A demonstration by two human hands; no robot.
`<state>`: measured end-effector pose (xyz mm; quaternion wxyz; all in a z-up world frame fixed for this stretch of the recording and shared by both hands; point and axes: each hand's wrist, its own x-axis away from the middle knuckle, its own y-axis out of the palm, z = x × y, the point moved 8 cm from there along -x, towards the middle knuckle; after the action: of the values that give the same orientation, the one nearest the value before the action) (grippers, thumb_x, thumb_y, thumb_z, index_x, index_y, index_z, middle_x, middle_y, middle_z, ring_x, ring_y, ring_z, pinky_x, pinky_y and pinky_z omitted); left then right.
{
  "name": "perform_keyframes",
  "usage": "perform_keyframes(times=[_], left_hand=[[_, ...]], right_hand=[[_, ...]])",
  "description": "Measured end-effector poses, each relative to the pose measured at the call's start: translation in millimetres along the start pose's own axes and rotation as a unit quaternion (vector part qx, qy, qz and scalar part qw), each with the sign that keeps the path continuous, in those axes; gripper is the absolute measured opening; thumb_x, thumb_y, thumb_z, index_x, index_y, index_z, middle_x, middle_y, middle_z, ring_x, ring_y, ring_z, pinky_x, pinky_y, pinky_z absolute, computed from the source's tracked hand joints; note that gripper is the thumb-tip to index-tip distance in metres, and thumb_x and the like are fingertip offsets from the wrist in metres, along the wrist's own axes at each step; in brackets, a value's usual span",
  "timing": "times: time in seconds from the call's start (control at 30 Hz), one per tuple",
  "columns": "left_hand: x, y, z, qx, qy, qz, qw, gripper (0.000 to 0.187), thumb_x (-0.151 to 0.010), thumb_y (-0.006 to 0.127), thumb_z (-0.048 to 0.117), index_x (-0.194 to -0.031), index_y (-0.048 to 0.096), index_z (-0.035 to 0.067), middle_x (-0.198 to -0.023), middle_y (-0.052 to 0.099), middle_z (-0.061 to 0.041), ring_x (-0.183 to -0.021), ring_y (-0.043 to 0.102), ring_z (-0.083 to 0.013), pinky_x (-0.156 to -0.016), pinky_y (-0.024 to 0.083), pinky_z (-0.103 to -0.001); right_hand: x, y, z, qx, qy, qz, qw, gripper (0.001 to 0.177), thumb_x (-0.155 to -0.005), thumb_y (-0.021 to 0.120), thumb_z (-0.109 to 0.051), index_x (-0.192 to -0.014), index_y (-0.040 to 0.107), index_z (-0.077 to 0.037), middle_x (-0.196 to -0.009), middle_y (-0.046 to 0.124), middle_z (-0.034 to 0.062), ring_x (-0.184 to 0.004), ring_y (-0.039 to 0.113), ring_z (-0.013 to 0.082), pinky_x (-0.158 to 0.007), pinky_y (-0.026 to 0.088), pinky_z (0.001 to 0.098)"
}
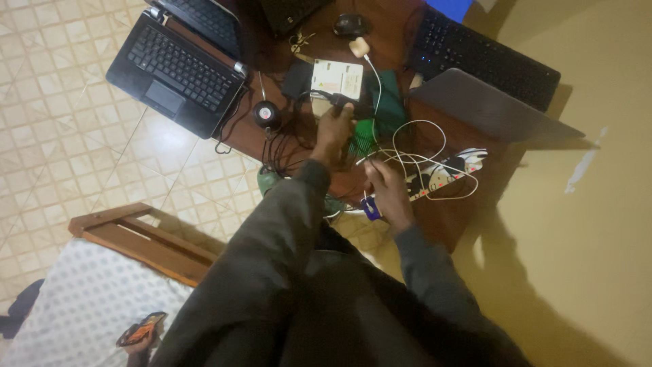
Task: The person organizes a cluttered desk by moving a laptop, unplugging and plugging in various cables, and handling a power strip and phone charger. The person also picks up and sets down a small black device and a phone.
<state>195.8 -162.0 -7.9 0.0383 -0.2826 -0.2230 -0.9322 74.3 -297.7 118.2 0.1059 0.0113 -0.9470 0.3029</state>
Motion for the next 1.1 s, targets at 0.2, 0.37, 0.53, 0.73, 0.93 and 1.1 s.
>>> perform_keyframes(times=[0.2,0.37,0.53,0.73,0.93,1.1], left_hand=[[-44.4,-16.2,-18.7,0.036,0.000,-0.071,0.997,0.026,-0.103,0.060,0.022,-0.110,0.058,-0.003,-0.082,0.064,-0.008,-0.070,0.060,-0.0203,-0.058,0.049,-0.033],[-19.0,-35.5,-8.4,-0.019,0.003,-0.083,0.996,0.037,-0.103,0.055,0.027,-0.133,0.057,0.005,-0.114,0.069,0.000,-0.103,0.068,-0.0133,-0.081,0.056,-0.032],[66.8,-99.2,20.4,-0.176,0.234,0.050,0.955,0.036,-0.109,0.055,0.028,-0.128,0.069,0.001,-0.115,0.071,-0.010,-0.096,0.065,-0.0163,-0.083,0.052,-0.030],[140.4,-197.9,-95.8,-0.130,-0.013,0.158,0.979,0.034,-0.106,0.059,0.033,-0.102,0.063,0.000,-0.082,0.068,-0.013,-0.060,0.062,-0.0188,-0.053,0.049,-0.034],[132.2,-165.1,-134.0,0.106,-0.087,0.022,0.990,0.028,-0.103,0.051,0.029,-0.114,0.060,0.005,-0.101,0.073,-0.006,-0.087,0.070,-0.0188,-0.074,0.058,-0.033],[124.8,-134.5,-87.0,0.104,-0.026,-0.018,0.994,0.022,-0.108,0.058,0.021,-0.111,0.060,-0.001,-0.095,0.066,-0.009,-0.087,0.067,-0.0201,-0.080,0.061,-0.038]], right_hand=[[33.5,-49.8,-12.4,-0.276,0.114,0.035,0.954,0.047,-0.107,0.054,-0.040,-0.130,0.065,-0.001,-0.080,0.058,0.0024,-0.082,0.069,0.0188,-0.083,0.060,0.0385],[26.6,-79.3,-19.1,-0.324,0.155,0.051,0.932,0.048,-0.101,0.056,-0.044,-0.128,0.062,-0.004,-0.084,0.064,0.0032,-0.090,0.075,0.0220,-0.089,0.064,0.0422],[27.6,-95.3,-59.3,-0.522,0.075,0.004,0.850,0.042,-0.103,0.065,-0.039,-0.129,0.059,-0.006,-0.092,0.066,0.0045,-0.102,0.072,0.0262,-0.098,0.060,0.0459],[33.0,-88.6,-87.3,-0.557,0.092,-0.055,0.823,0.041,-0.103,0.067,-0.037,-0.130,0.059,-0.008,-0.093,0.067,0.0032,-0.103,0.071,0.0255,-0.095,0.058,0.0442],[52.1,-74.4,-91.9,-0.525,0.122,-0.090,0.838,0.043,-0.099,0.068,-0.038,-0.129,0.059,-0.007,-0.092,0.068,0.0041,-0.098,0.071,0.0248,-0.090,0.059,0.0418],[93.8,-88.0,-97.8,-0.527,0.134,-0.077,0.836,0.044,-0.100,0.071,-0.035,-0.131,0.060,-0.006,-0.090,0.064,0.0039,-0.082,0.064,0.0184,-0.076,0.052,0.0327]])
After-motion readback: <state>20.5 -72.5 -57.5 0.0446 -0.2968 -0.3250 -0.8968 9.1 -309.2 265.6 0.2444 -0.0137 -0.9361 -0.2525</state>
